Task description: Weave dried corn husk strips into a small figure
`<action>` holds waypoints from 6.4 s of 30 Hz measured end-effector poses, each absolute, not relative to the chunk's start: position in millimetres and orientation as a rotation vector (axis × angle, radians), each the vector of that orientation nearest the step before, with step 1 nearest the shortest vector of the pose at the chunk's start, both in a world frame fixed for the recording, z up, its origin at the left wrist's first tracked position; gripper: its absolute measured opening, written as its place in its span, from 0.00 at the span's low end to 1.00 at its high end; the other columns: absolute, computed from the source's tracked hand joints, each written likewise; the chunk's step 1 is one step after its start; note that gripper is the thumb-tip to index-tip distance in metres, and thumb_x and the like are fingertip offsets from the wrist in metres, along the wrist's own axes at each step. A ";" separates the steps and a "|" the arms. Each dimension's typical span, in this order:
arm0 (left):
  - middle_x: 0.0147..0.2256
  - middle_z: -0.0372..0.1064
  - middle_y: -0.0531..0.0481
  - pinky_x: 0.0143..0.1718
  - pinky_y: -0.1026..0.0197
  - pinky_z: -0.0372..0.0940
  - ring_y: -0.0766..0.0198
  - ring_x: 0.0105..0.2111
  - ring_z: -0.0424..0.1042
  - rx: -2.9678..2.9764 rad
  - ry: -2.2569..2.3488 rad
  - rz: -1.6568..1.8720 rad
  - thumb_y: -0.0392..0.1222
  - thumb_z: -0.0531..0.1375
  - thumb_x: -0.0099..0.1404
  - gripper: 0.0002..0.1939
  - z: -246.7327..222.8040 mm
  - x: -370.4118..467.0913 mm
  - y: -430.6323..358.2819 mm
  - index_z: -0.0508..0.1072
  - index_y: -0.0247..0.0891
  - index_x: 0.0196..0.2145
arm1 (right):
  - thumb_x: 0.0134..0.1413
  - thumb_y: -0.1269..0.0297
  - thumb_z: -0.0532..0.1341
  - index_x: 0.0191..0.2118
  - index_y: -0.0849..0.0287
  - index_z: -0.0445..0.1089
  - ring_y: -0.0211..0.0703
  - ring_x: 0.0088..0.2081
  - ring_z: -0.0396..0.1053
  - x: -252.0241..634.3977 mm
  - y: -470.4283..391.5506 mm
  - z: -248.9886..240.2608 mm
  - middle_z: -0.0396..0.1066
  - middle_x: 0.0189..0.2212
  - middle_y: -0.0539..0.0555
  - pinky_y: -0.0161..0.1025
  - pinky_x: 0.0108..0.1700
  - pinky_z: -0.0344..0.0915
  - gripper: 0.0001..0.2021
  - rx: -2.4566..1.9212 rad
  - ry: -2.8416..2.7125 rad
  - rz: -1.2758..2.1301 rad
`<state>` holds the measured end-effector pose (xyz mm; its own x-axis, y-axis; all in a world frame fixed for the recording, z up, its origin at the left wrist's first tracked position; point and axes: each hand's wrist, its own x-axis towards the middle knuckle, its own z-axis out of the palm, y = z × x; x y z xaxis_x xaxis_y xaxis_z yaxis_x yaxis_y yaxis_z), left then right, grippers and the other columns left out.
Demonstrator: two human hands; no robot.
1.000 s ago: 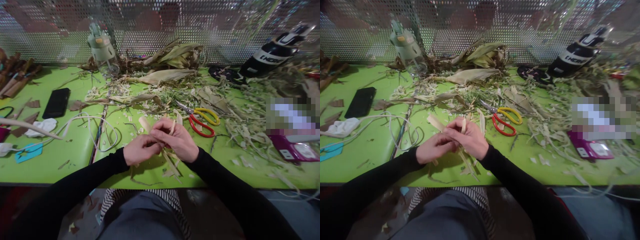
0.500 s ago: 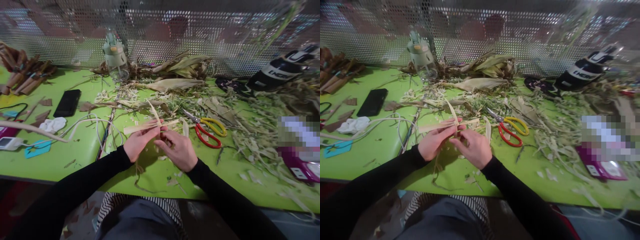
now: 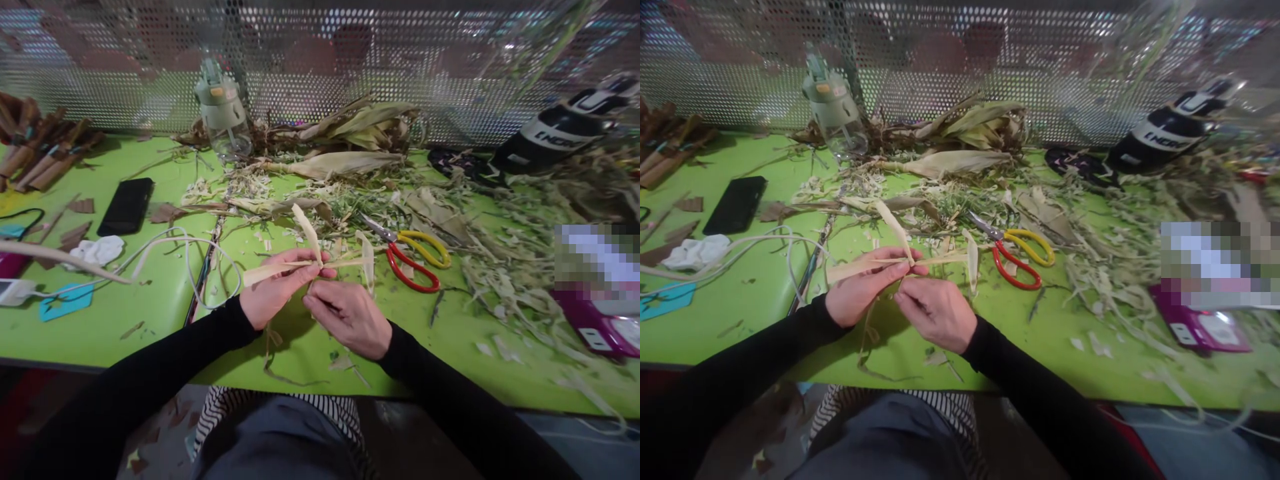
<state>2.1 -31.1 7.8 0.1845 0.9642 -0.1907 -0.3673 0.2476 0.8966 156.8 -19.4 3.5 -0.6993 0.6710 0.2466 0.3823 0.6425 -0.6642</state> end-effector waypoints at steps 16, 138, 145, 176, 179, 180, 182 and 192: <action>0.36 0.74 0.45 0.35 0.64 0.67 0.66 0.32 0.72 1.570 1.187 1.107 0.47 0.58 0.63 0.14 -6.0 -14.3 -17.3 0.72 0.32 0.39 | 0.60 0.61 0.55 0.32 0.60 0.65 0.33 0.21 0.57 160.5 -12.7 2.8 0.63 0.20 0.47 0.32 0.23 0.51 0.09 -1.061 -2.276 0.308; 0.31 0.71 0.51 0.37 0.63 0.65 0.67 0.31 0.70 0.848 0.999 1.112 0.47 0.66 0.53 0.18 4.3 -7.6 -14.9 0.72 0.32 0.37 | 0.59 0.69 0.58 0.41 0.52 0.72 0.42 0.41 0.67 162.1 7.1 0.9 0.73 0.39 0.52 0.40 0.41 0.61 0.08 -0.565 -2.336 -0.161; 0.28 0.68 0.52 0.38 0.62 0.65 0.69 0.29 0.69 1.003 0.987 1.052 0.40 0.59 0.60 0.07 7.2 -7.1 -15.0 0.68 0.35 0.35 | 0.61 0.61 0.56 0.37 0.55 0.67 0.41 0.34 0.71 158.3 8.3 -5.4 0.69 0.35 0.53 0.42 0.37 0.70 0.05 -0.895 -1.876 0.967; 0.26 0.69 0.54 0.29 0.66 0.60 0.68 0.25 0.64 1.658 1.303 0.865 0.40 0.59 0.56 0.07 5.9 -13.3 -20.0 0.70 0.37 0.33 | 0.51 0.54 0.64 0.27 0.59 0.73 0.38 0.24 0.69 157.8 -4.5 3.4 0.74 0.23 0.51 0.36 0.26 0.66 0.13 -1.088 -1.855 0.867; 0.24 0.67 0.54 0.27 0.65 0.60 0.68 0.24 0.64 1.650 1.286 0.839 0.47 0.58 0.59 0.10 7.8 -12.4 -21.1 0.70 0.36 0.32 | 0.53 0.53 0.62 0.28 0.58 0.74 0.38 0.24 0.68 158.4 -4.2 2.4 0.74 0.25 0.52 0.36 0.26 0.66 0.13 -1.110 -1.841 0.904; 0.24 0.68 0.53 0.27 0.65 0.61 0.67 0.24 0.65 1.640 1.288 0.836 0.49 0.57 0.60 0.12 8.1 -12.5 -21.0 0.70 0.36 0.31 | 0.54 0.53 0.61 0.30 0.57 0.74 0.39 0.25 0.68 158.8 -3.9 2.1 0.74 0.26 0.52 0.37 0.27 0.66 0.13 -1.109 -1.838 0.924; 0.24 0.68 0.50 0.26 0.64 0.61 0.66 0.24 0.66 1.609 1.308 0.833 0.50 0.55 0.62 0.15 7.9 -13.1 -20.3 0.71 0.35 0.31 | 0.54 0.53 0.61 0.33 0.57 0.74 0.39 0.26 0.68 159.8 -2.5 1.5 0.74 0.28 0.52 0.37 0.27 0.66 0.12 -1.132 -1.811 0.951; 0.22 0.67 0.50 0.23 0.64 0.61 0.67 0.21 0.65 1.457 1.314 0.787 0.50 0.57 0.60 0.15 0.8 -14.5 -17.9 0.72 0.33 0.28 | 0.58 0.63 0.59 0.43 0.52 0.75 0.43 0.37 0.68 162.4 -1.6 6.4 0.69 0.36 0.54 0.41 0.36 0.68 0.10 -0.967 -1.982 0.551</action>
<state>-14.5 -17.9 0.8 0.2037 0.9685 -0.1430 0.3311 0.0692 0.9410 162.4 -1.6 6.4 -0.3481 0.7957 0.4957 0.4253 0.6053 -0.6729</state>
